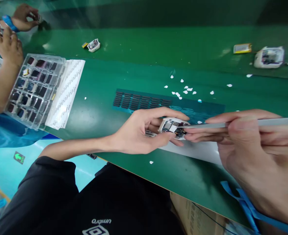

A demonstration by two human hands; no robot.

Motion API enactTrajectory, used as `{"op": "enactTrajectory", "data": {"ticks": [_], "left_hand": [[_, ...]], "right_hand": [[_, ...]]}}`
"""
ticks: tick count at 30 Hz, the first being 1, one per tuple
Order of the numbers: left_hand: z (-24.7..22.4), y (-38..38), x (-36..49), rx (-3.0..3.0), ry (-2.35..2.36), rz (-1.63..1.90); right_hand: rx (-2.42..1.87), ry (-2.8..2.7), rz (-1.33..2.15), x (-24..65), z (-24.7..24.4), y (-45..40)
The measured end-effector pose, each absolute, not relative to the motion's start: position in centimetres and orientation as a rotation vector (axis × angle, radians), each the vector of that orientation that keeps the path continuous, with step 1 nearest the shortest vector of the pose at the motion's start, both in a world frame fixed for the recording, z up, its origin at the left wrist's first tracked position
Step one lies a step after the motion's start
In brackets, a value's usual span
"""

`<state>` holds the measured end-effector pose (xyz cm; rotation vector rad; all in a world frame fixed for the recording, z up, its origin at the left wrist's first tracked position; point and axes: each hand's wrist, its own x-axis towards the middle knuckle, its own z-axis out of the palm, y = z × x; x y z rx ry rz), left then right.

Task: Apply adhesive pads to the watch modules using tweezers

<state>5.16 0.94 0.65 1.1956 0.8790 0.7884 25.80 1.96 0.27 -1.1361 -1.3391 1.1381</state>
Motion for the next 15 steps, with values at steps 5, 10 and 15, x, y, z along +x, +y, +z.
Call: {"op": "enactTrajectory", "data": {"ticks": [5,10,15], "left_hand": [[0.39,0.47,5.23,1.230,0.919,0.794],[0.43,0.26,5.36,1.250,0.935,0.813],[0.37,0.09,5.52,1.233,0.937,0.816]], "right_hand": [[-1.170,-1.341,1.144,25.58,0.43,1.76],[-1.206,-1.393,1.044,25.54,0.31,1.66],[-1.206,-1.355,1.175,25.53,0.56,1.72]]}}
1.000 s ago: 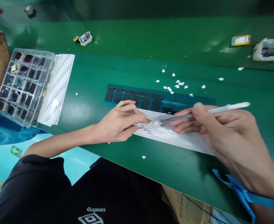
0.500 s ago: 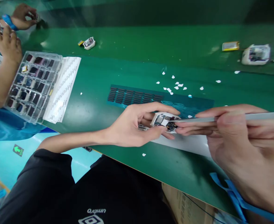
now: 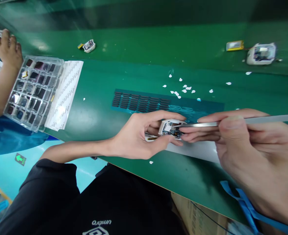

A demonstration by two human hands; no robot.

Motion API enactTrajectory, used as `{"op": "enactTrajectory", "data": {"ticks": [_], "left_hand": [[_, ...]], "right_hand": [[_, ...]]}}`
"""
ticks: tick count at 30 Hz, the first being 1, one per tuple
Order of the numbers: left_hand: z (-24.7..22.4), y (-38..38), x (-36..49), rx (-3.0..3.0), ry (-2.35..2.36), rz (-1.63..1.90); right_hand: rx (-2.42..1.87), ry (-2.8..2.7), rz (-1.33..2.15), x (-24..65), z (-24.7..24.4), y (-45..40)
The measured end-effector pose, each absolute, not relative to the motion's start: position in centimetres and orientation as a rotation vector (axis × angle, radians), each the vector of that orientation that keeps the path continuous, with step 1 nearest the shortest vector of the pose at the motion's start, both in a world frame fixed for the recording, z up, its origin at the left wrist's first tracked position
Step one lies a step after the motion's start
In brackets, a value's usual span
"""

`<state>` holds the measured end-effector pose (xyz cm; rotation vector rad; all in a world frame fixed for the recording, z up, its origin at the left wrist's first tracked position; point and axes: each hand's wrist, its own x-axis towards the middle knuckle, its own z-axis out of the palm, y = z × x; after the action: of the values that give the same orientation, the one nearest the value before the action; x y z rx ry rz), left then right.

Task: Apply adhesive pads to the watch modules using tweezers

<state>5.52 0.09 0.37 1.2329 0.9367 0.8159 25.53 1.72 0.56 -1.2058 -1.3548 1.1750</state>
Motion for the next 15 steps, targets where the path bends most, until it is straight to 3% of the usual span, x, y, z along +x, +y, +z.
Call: {"op": "enactTrajectory", "data": {"ticks": [15], "left_hand": [[-0.15,-0.15,5.54,1.284,0.961,0.848]], "right_hand": [[-1.195,-1.310,1.242,25.59,-0.24,2.15]]}}
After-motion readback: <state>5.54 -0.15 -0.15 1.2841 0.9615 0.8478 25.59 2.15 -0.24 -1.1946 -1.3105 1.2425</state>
